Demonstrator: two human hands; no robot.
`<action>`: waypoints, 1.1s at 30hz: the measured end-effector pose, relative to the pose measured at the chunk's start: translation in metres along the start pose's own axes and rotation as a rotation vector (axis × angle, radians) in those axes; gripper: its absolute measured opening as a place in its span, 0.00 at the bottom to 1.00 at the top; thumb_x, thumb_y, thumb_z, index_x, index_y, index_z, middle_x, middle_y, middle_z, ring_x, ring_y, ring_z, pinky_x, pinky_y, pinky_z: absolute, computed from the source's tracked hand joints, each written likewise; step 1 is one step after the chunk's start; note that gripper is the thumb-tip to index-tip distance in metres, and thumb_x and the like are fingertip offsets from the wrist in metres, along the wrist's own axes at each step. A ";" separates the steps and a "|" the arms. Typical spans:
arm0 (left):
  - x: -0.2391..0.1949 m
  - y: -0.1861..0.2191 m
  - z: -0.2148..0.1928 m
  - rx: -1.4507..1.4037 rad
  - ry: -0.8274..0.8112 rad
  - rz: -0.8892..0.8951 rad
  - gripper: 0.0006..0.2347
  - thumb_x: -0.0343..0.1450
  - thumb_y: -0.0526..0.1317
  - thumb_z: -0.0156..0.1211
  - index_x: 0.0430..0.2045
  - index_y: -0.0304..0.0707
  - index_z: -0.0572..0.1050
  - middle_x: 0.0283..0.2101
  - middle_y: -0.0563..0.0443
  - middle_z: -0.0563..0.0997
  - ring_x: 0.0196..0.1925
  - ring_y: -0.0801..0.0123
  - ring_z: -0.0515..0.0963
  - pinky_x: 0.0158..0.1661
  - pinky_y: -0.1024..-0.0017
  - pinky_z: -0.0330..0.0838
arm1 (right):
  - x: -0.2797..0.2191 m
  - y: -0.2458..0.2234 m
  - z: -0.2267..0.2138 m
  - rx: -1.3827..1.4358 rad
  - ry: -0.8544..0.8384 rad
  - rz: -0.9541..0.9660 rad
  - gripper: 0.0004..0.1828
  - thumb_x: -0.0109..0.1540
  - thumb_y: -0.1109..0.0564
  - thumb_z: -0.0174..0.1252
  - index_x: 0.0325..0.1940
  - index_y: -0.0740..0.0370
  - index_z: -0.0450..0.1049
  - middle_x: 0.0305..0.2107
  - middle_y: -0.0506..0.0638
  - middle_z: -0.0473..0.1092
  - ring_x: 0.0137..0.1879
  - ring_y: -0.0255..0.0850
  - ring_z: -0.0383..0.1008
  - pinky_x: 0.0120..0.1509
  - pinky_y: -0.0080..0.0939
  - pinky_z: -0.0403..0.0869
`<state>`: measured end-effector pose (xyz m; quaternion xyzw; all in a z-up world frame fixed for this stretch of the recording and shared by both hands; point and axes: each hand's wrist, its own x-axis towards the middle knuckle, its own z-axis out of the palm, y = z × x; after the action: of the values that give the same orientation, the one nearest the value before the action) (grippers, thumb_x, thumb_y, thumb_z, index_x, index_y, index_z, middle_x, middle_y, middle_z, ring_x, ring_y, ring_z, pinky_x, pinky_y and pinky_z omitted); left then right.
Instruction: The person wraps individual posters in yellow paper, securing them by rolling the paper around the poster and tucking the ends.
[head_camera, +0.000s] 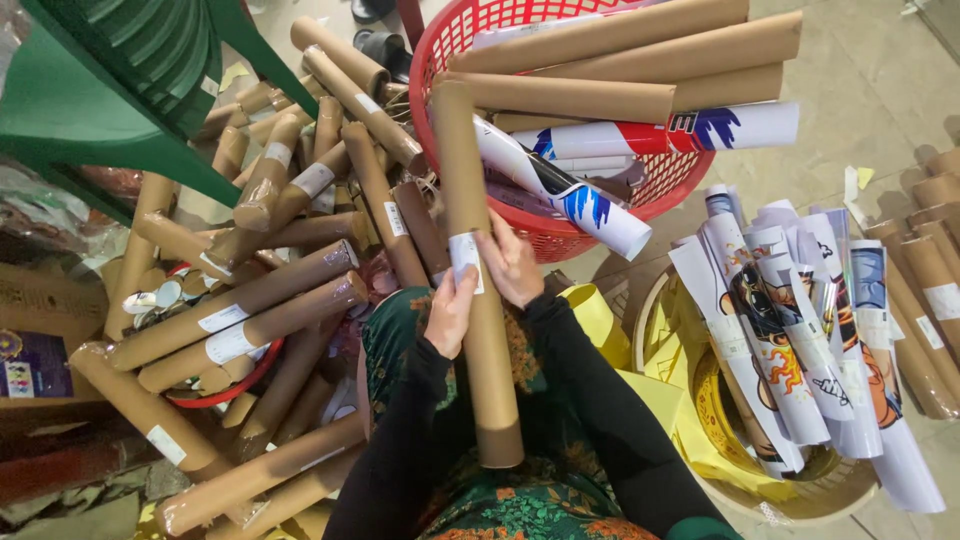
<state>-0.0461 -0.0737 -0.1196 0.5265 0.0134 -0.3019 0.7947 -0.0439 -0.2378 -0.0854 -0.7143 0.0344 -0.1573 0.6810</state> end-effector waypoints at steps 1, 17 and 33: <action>0.002 0.004 -0.001 0.138 0.021 0.114 0.20 0.78 0.47 0.52 0.57 0.27 0.71 0.47 0.47 0.79 0.47 0.70 0.77 0.47 0.72 0.72 | 0.008 0.001 -0.012 -0.530 0.054 -0.108 0.28 0.68 0.52 0.58 0.71 0.57 0.60 0.60 0.54 0.70 0.61 0.44 0.72 0.65 0.43 0.71; 0.091 0.064 0.013 1.153 0.066 0.465 0.39 0.68 0.50 0.64 0.68 0.21 0.52 0.63 0.20 0.65 0.66 0.38 0.67 0.64 0.58 0.62 | -0.009 -0.044 -0.134 -0.539 0.177 -0.105 0.35 0.68 0.49 0.62 0.70 0.74 0.59 0.53 0.63 0.73 0.56 0.46 0.77 0.62 0.46 0.75; 0.062 0.090 0.056 -0.051 -0.500 -0.019 0.18 0.77 0.39 0.62 0.58 0.27 0.70 0.44 0.49 0.81 0.41 0.70 0.80 0.41 0.71 0.76 | -0.028 -0.113 -0.053 -0.264 0.258 -0.107 0.08 0.65 0.61 0.62 0.47 0.66 0.72 0.34 0.45 0.74 0.36 0.31 0.73 0.42 0.32 0.74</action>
<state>0.0321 -0.1259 -0.0413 0.4150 -0.1709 -0.4297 0.7835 -0.1032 -0.2736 0.0218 -0.7721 0.1037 -0.2775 0.5622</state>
